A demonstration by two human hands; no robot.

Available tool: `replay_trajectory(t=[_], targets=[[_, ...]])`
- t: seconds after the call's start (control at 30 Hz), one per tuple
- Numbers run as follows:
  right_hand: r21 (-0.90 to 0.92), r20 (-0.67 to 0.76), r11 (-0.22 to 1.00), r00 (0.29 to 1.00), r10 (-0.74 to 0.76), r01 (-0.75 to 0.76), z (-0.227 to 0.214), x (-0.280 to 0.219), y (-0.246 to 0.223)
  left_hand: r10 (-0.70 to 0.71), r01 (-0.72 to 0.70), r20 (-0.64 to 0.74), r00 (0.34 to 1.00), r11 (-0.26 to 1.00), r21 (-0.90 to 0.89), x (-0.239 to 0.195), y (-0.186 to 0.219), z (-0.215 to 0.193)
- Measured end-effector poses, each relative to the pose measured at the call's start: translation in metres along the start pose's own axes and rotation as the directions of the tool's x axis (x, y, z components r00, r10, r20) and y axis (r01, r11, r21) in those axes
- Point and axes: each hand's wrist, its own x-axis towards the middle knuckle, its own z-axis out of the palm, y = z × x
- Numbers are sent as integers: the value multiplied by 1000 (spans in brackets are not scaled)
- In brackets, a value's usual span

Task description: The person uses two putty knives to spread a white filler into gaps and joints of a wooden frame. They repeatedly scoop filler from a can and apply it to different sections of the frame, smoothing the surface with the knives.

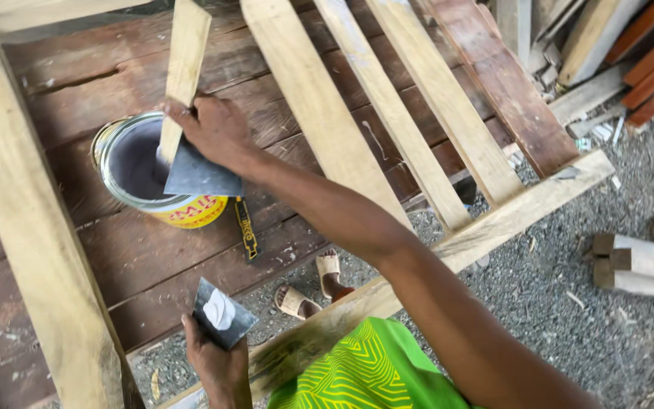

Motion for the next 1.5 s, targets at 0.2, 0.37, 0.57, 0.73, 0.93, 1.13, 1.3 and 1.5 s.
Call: replay_trajectory(t=[0.2,0.37,0.57,0.73,0.93,1.13,1.3,1.5], targets=[[156,22,981,993,118,-120,11,-11,14,-57,68,-99,993,991,111,11,7,-31],[209,42,967,989,142,-148,12,-29,12,-85,88,-28,996,984,155,40,20,-74],[281,33,952,992,120,-124,19,-38,12,-74,112,-142,987,954,278,51,25,-73],[293,-28,953,996,89,-77,25,-42,12,-105,138,-128,986,946,294,32,8,-50],[170,69,974,987,142,-152,18,-36,13,-122,139,-85,989,960,243,6,-13,-19],[286,50,950,992,116,-126,-3,-42,17,-56,82,-126,990,974,211,-12,-21,9],[256,0,960,993,116,-112,3,-37,24,-5,22,-88,996,980,195,-19,-23,10],[167,23,985,999,39,-42,-2,-25,29,-39,39,-5,999,994,100,-14,-23,15]])
